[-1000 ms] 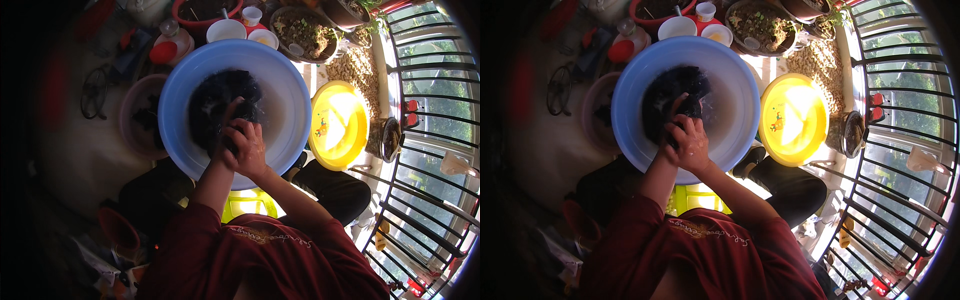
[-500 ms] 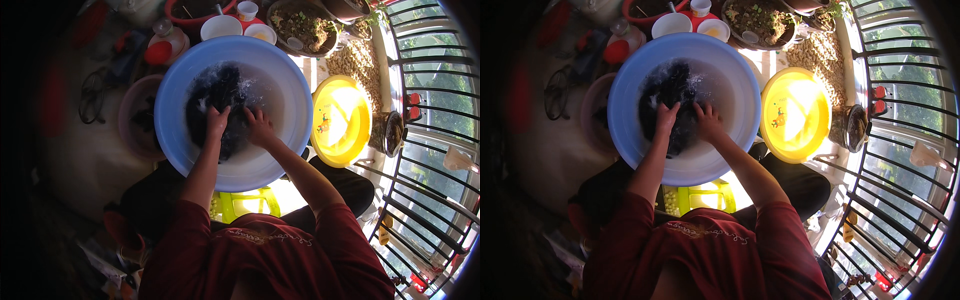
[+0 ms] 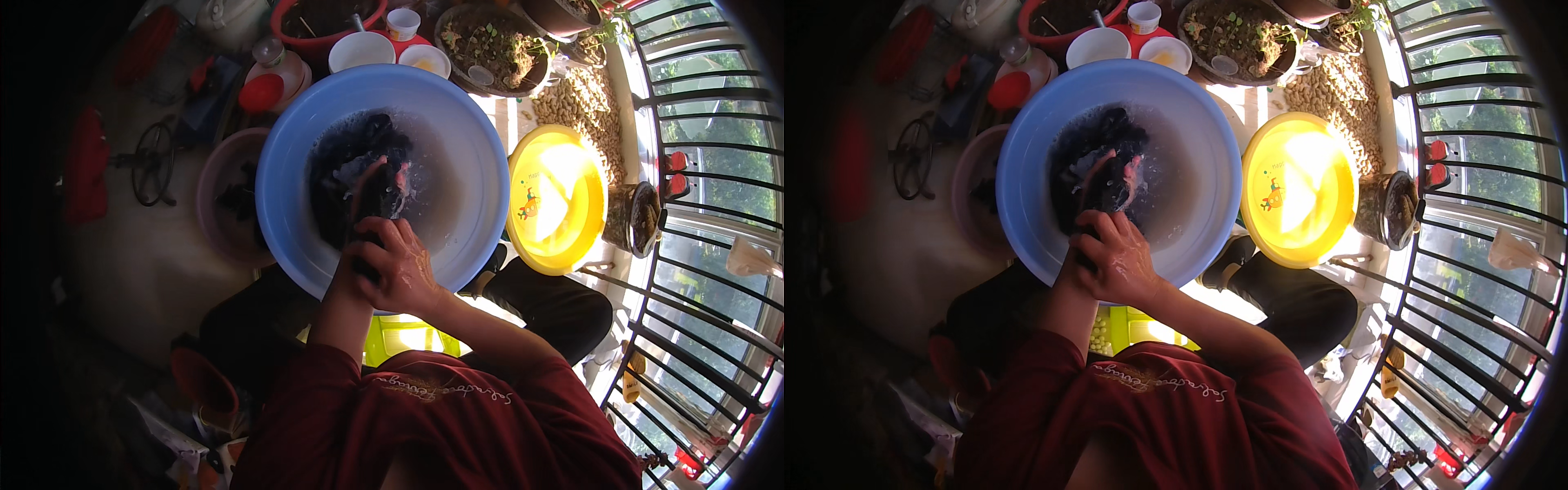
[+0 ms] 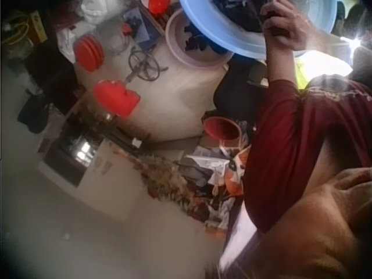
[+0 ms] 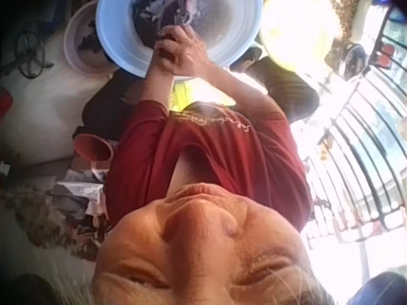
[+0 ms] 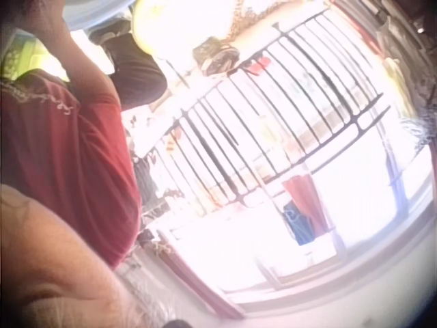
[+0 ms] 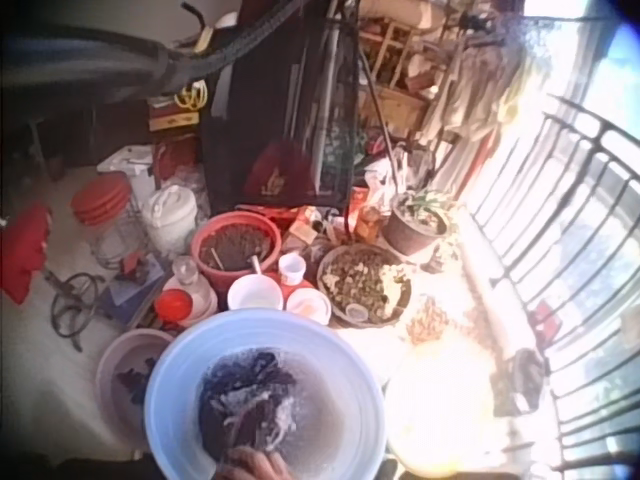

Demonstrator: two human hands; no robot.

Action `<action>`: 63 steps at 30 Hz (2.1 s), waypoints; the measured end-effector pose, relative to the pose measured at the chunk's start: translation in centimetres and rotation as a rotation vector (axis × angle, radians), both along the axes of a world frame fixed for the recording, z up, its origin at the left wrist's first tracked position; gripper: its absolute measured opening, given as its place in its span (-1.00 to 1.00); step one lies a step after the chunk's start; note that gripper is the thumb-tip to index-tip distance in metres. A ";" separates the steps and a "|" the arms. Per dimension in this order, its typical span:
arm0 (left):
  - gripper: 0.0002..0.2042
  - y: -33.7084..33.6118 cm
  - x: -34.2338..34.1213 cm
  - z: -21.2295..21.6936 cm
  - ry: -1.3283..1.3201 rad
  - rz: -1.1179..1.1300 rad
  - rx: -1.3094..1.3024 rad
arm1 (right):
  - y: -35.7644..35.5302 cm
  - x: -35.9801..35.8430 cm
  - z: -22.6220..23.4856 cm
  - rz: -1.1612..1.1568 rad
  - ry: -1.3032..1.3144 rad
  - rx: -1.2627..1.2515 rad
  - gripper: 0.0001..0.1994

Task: The person washes black clothing by hand in a basin of soapy water, scrubbing and wringing the fabric before placing it in another container.

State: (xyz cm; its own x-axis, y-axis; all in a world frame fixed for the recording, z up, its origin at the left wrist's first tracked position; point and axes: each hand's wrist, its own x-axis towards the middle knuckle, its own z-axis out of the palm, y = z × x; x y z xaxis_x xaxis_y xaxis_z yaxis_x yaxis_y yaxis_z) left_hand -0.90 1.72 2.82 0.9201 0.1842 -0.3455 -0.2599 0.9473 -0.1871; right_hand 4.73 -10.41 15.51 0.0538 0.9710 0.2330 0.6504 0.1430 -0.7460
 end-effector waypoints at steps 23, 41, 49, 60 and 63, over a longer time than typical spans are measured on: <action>-0.66 1.0 0.5 -9.5 1.391 -0.076 1.547 | 4.6 8.9 -18.7 -0.489 -0.020 -0.717 -0.64; -0.69 -3.1 1.4 -1.5 0.474 0.441 0.399 | 4.8 3.1 -8.2 -0.423 0.206 0.003 -0.81; -0.61 -1.5 1.1 -6.6 1.074 0.300 0.900 | 4.6 7.8 -16.5 -0.744 -0.098 -0.487 -0.57; -0.71 1.1 0.0 -7.3 0.655 0.100 0.265 | 4.2 4.8 -9.7 -0.426 0.390 -0.174 -0.86; -0.65 0.5 1.4 -1.9 0.176 0.072 0.194 | 1.9 1.8 -3.2 -0.209 0.130 -0.039 -0.78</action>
